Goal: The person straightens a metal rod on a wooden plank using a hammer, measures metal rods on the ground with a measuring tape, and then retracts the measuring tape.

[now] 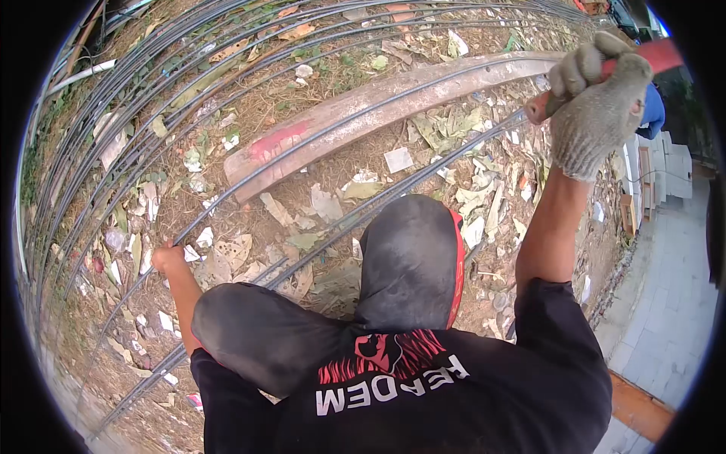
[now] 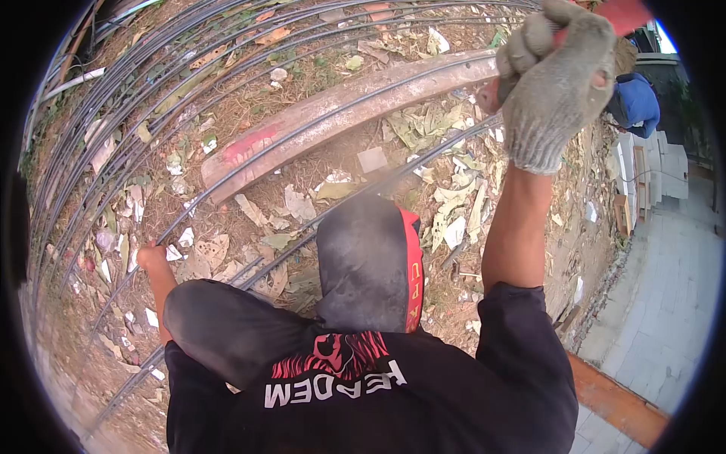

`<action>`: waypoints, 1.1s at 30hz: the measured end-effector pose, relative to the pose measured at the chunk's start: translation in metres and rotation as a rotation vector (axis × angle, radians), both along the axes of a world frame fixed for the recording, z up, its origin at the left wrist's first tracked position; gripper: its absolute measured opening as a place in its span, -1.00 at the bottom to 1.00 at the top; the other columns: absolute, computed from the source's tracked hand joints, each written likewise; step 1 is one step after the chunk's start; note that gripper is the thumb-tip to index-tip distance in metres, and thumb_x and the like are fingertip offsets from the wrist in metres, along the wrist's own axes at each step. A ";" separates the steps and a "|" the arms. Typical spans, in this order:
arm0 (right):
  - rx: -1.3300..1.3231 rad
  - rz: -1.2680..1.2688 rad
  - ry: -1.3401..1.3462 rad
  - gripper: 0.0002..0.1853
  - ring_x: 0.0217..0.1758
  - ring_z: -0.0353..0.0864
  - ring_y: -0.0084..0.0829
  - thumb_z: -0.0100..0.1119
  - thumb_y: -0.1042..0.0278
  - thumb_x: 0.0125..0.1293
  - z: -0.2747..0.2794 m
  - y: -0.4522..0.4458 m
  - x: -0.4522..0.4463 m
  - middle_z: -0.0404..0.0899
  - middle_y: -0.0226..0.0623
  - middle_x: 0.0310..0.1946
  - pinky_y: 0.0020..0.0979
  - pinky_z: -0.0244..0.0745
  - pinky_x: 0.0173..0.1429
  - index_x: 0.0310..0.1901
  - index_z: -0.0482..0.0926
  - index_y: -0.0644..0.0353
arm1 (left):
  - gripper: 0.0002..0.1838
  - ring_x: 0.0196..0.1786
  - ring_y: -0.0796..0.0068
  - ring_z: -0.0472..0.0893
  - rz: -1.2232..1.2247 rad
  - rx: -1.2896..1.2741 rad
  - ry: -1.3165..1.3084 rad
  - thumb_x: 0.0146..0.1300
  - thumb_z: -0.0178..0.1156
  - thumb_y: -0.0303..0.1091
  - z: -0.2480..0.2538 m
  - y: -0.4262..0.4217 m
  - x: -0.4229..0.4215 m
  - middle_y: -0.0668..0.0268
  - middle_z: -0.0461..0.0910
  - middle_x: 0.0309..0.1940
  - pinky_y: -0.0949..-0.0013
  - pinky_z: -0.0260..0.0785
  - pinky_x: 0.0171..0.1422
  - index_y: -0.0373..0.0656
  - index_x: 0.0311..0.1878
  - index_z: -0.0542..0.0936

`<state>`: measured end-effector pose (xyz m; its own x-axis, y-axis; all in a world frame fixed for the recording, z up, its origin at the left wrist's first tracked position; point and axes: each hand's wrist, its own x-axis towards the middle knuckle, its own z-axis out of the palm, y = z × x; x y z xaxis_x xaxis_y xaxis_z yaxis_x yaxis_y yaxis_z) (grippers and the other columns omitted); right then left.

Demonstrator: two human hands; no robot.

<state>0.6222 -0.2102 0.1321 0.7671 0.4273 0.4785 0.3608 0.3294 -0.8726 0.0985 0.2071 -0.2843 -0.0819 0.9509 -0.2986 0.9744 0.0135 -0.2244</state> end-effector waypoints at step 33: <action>-0.228 0.702 0.319 -0.59 -0.47 0.50 -0.55 -0.03 -0.08 0.57 -0.085 0.130 -0.079 0.53 -0.39 -0.43 -0.38 0.39 -0.54 -0.03 0.55 0.16 | -0.38 -0.64 0.51 -0.05 1.254 0.349 -2.357 0.54 -0.41 0.33 0.019 -0.024 0.029 0.43 0.00 -0.65 0.41 -0.11 -0.60 -0.02 -0.43 0.15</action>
<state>0.5434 -0.0806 0.0474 0.3686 0.9213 0.1242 -0.1427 0.1881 -0.9717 0.1275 0.1826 -0.2655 -0.2470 0.7779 -0.5778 -0.7928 0.1806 0.5821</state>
